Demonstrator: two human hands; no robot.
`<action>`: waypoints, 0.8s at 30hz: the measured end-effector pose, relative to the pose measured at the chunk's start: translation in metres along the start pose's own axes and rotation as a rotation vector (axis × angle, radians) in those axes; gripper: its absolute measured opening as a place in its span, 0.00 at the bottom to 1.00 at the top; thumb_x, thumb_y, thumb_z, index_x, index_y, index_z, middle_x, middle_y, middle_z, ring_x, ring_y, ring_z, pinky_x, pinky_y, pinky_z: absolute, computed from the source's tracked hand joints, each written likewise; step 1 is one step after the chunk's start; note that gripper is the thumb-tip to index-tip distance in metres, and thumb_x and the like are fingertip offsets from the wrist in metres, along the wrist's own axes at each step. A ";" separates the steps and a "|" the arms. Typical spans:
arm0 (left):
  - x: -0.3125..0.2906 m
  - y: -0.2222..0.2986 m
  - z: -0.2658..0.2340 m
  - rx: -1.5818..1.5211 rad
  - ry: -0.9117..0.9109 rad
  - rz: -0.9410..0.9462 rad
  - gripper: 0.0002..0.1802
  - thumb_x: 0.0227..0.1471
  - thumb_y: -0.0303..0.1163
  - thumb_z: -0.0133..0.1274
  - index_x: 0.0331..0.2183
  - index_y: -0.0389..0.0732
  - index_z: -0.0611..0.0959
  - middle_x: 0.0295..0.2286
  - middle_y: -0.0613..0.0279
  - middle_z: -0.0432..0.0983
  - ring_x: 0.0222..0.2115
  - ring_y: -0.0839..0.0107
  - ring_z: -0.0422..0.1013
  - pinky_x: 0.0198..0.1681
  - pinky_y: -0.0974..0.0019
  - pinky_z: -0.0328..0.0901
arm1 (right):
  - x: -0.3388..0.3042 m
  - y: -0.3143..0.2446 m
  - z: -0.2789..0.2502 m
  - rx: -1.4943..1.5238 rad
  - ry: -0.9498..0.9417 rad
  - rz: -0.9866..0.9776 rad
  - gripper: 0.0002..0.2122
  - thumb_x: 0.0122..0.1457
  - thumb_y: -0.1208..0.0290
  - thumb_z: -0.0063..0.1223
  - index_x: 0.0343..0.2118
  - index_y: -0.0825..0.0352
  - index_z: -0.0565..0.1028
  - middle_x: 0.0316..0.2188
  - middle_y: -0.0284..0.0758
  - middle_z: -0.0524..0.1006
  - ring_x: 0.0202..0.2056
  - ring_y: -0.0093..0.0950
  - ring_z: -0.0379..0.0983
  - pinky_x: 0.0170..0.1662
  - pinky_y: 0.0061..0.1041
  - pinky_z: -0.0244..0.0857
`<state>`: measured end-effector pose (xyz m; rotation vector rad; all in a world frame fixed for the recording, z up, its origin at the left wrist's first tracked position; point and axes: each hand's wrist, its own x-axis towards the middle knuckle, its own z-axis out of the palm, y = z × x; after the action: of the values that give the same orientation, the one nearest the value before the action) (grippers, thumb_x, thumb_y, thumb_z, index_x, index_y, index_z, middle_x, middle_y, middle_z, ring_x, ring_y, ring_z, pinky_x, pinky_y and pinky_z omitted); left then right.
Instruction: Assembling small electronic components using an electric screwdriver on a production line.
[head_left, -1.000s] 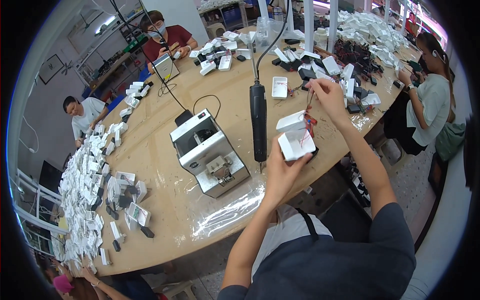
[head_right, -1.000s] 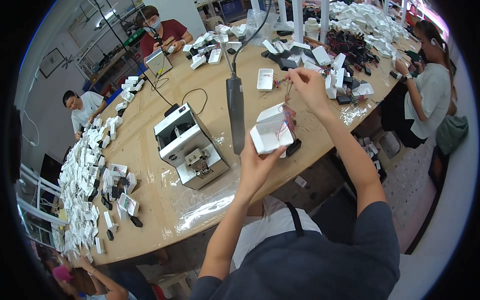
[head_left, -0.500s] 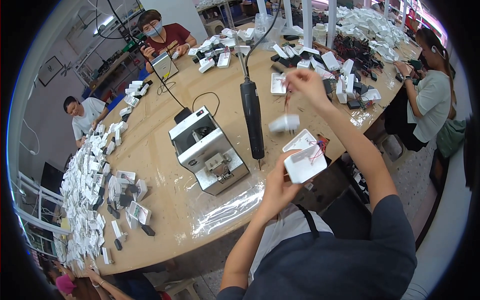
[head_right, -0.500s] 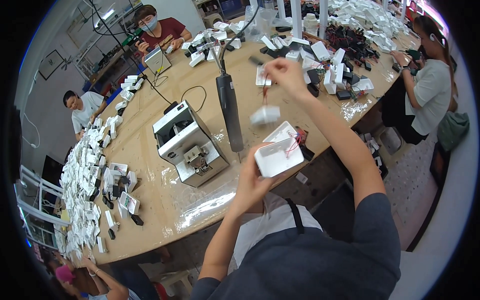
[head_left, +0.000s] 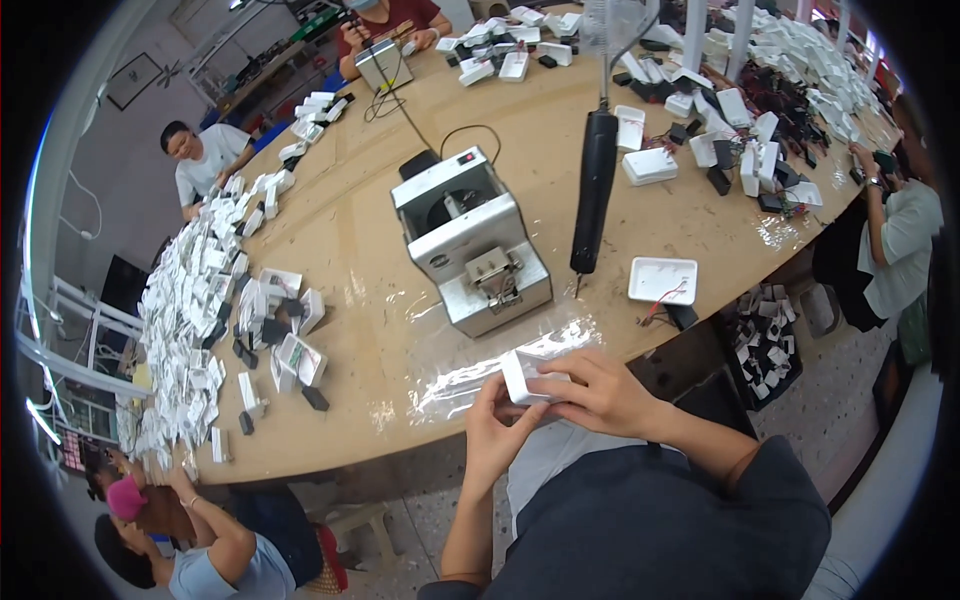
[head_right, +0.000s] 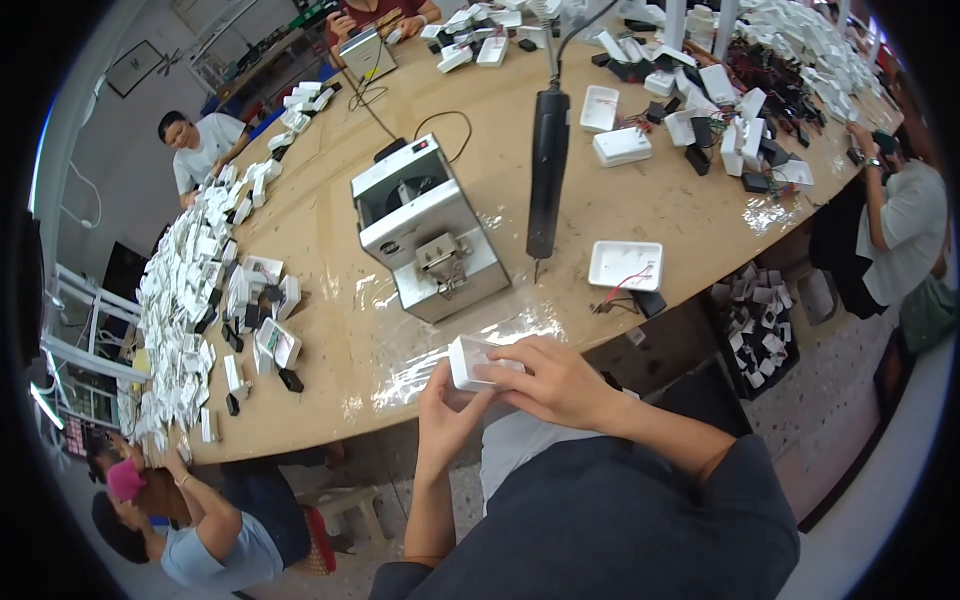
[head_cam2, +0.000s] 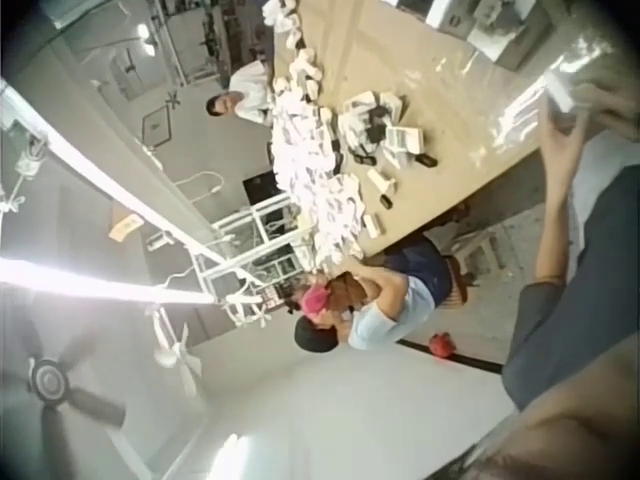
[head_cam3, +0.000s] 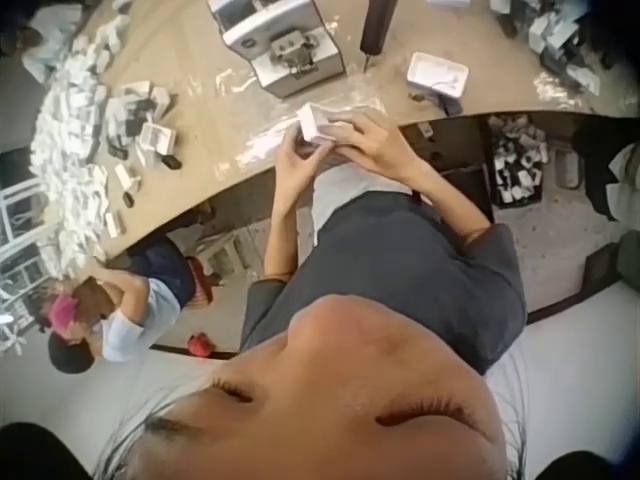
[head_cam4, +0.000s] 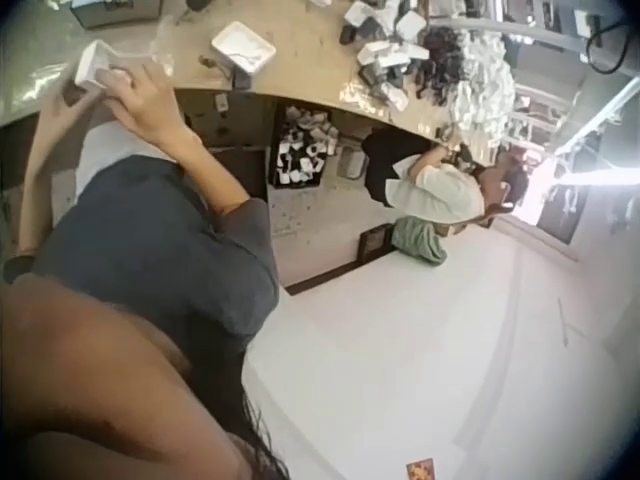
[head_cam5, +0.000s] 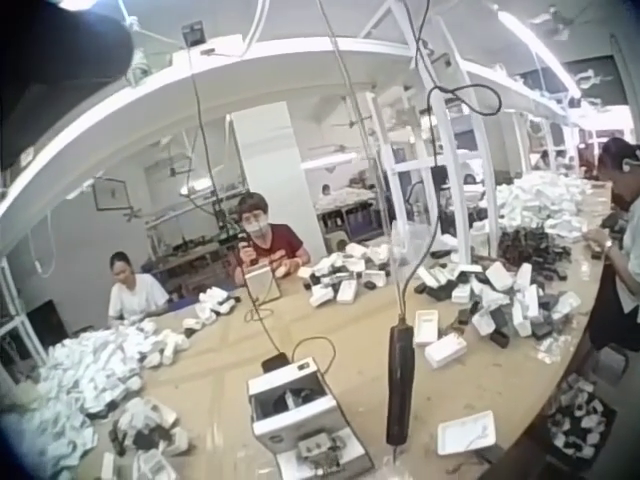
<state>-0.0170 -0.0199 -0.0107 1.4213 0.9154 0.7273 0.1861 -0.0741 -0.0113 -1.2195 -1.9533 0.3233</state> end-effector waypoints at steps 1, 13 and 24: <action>-0.004 -0.004 -0.006 0.003 0.015 -0.008 0.23 0.55 0.20 0.60 0.51 0.31 0.73 0.43 0.54 0.78 0.43 0.71 0.76 0.46 0.66 0.74 | 0.003 0.001 0.005 -0.050 -0.002 -0.015 0.23 0.51 0.70 0.68 0.52 0.59 0.77 0.49 0.37 0.75 0.53 0.38 0.70 0.55 0.38 0.65; -0.044 -0.048 0.028 -0.901 -0.069 -0.019 0.37 0.67 0.56 0.38 0.63 0.35 0.61 0.52 0.57 0.72 0.54 0.65 0.68 0.62 0.59 0.58 | 0.036 -0.020 -0.010 0.179 -0.212 -0.160 0.18 0.53 0.69 0.66 0.47 0.63 0.76 0.42 0.35 0.73 0.45 0.36 0.69 0.48 0.34 0.66; -0.067 0.014 -0.013 0.175 0.153 -0.063 0.32 0.49 0.19 0.64 0.54 0.36 0.70 0.27 0.71 0.64 0.28 0.85 0.61 0.25 0.78 0.56 | 0.011 0.004 -0.010 -0.064 -0.277 -0.088 0.30 0.42 0.59 0.72 0.48 0.66 0.73 0.39 0.36 0.74 0.46 0.39 0.69 0.51 0.36 0.66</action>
<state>-0.0592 -0.0712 0.0103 1.4976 1.1615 0.7303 0.1934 -0.0649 -0.0021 -1.1741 -2.2634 0.4045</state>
